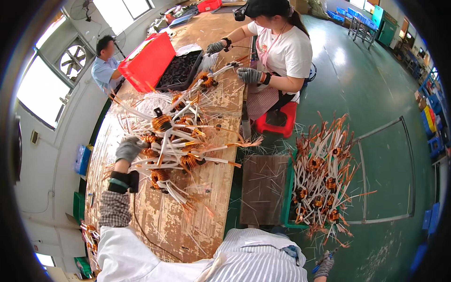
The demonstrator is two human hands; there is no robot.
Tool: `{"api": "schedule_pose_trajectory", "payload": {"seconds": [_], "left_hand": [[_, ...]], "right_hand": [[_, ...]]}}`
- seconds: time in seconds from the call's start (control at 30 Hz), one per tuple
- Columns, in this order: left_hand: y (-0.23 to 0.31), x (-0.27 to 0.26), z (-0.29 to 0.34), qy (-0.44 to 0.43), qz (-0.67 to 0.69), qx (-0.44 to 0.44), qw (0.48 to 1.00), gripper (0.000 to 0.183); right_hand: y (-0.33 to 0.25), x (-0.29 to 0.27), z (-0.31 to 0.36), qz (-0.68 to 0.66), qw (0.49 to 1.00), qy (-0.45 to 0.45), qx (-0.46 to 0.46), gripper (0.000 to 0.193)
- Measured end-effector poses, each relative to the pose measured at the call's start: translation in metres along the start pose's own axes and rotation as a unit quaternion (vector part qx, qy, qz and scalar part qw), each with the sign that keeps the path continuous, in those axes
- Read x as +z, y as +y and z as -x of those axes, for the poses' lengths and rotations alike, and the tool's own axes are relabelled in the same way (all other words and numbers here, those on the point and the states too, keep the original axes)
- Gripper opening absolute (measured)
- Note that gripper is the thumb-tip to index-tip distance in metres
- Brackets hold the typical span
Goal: Grouping and securing white insulated wires around copper toroid coils using zip ties and cutting the excess with pliers.
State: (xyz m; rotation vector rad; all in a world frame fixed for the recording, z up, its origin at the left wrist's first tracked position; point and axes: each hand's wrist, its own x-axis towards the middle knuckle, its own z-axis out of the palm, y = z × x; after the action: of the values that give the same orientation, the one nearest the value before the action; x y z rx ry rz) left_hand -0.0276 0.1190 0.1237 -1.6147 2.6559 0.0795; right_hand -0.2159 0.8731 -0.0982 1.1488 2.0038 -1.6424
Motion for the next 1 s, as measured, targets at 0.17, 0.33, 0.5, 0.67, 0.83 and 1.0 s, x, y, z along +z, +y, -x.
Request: {"api": "schedule_pose_trajectory", "payload": {"seconds": [0.17, 0.33, 0.5, 0.67, 0.83, 1.0], "left_hand": [[0.066, -0.030, -0.062, 0.217, 0.078, 0.288, 0.930, 0.031], [0.090, 0.023, -0.165, -0.016, -0.147, 0.159, 0.976, 0.031], [0.085, 0.087, -0.247, -0.121, -0.161, 0.130, 0.971, 0.031], [0.050, 0.142, -0.290, -0.234, -0.117, 0.089, 0.961, 0.034], [-0.043, 0.144, -0.287, -0.063, 0.018, 0.051, 0.997, 0.017], [-0.162, 0.117, -0.218, -0.034, 0.064, 0.065, 0.995, 0.018]], "right_hand": [[-0.007, 0.000, -0.035, 0.089, 0.984, -0.030, -0.153, 0.020], [-0.060, 0.056, 0.056, 0.219, 0.925, -0.063, -0.304, 0.020], [-0.053, 0.040, 0.099, 0.396, 0.861, -0.045, -0.315, 0.014], [-0.020, 0.017, 0.099, 0.278, 0.932, 0.006, -0.233, 0.015], [-0.026, 0.018, 0.117, 0.247, 0.952, -0.017, -0.182, 0.015], [-0.033, 0.032, 0.114, 0.358, 0.884, -0.012, -0.300, 0.021]]}}
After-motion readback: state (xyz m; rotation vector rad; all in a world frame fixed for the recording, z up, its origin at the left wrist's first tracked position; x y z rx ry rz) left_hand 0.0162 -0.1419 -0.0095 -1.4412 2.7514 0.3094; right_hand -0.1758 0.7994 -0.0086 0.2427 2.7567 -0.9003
